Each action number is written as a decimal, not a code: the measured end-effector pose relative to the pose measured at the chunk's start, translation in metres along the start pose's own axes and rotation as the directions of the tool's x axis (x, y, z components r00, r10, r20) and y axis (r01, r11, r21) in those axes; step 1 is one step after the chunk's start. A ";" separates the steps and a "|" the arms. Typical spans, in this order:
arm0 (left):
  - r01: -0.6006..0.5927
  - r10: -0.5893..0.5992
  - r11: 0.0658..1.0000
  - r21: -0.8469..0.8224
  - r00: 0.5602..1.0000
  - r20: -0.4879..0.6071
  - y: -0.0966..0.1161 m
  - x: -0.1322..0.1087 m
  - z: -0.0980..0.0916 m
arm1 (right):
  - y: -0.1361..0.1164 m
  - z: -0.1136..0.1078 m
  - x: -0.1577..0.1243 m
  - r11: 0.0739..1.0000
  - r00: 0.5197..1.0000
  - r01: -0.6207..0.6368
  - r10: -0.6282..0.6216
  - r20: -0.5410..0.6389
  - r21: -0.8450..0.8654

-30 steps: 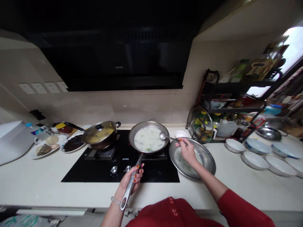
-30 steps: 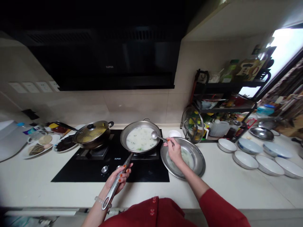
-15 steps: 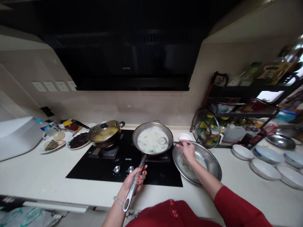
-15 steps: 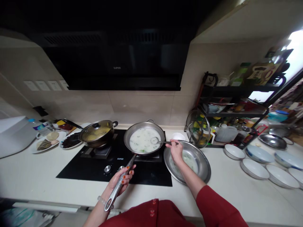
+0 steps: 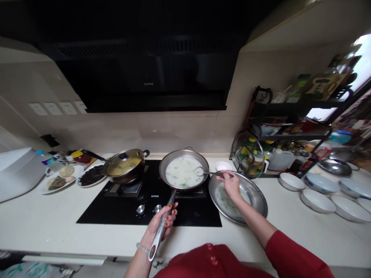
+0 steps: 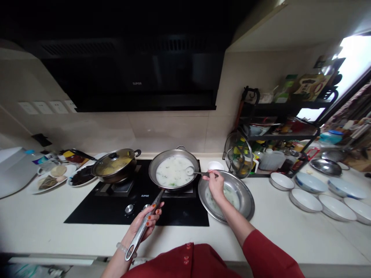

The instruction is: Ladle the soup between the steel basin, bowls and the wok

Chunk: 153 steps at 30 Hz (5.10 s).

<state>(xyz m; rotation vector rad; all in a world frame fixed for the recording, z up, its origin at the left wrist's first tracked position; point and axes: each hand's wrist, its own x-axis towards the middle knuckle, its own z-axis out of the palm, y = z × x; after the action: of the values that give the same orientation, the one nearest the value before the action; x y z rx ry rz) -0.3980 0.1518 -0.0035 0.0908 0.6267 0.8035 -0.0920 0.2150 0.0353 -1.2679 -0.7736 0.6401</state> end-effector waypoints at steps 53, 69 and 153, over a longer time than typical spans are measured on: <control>-0.007 0.006 1.000 -0.030 1.000 -0.030 -0.001 -0.003 0.004 | -0.045 -0.067 -0.010 0.970 0.993 -0.087 0.103 -0.059 0.226; 0.015 -0.017 0.999 -0.037 0.998 -0.053 0.001 -0.007 0.012 | 0.022 -0.178 -0.079 0.514 0.663 0.745 -0.499 0.558 -0.426; -0.004 0.004 1.000 -0.024 1.000 0.000 0.001 -0.003 -0.001 | -0.008 -0.128 -0.037 0.999 0.980 -0.046 0.041 -0.192 -0.021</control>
<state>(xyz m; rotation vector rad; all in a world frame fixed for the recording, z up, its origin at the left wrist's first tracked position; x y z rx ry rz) -0.4004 0.1507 -0.0024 0.0695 0.6170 0.8146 -0.0112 0.1092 0.0224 -1.3514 -0.5976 0.5357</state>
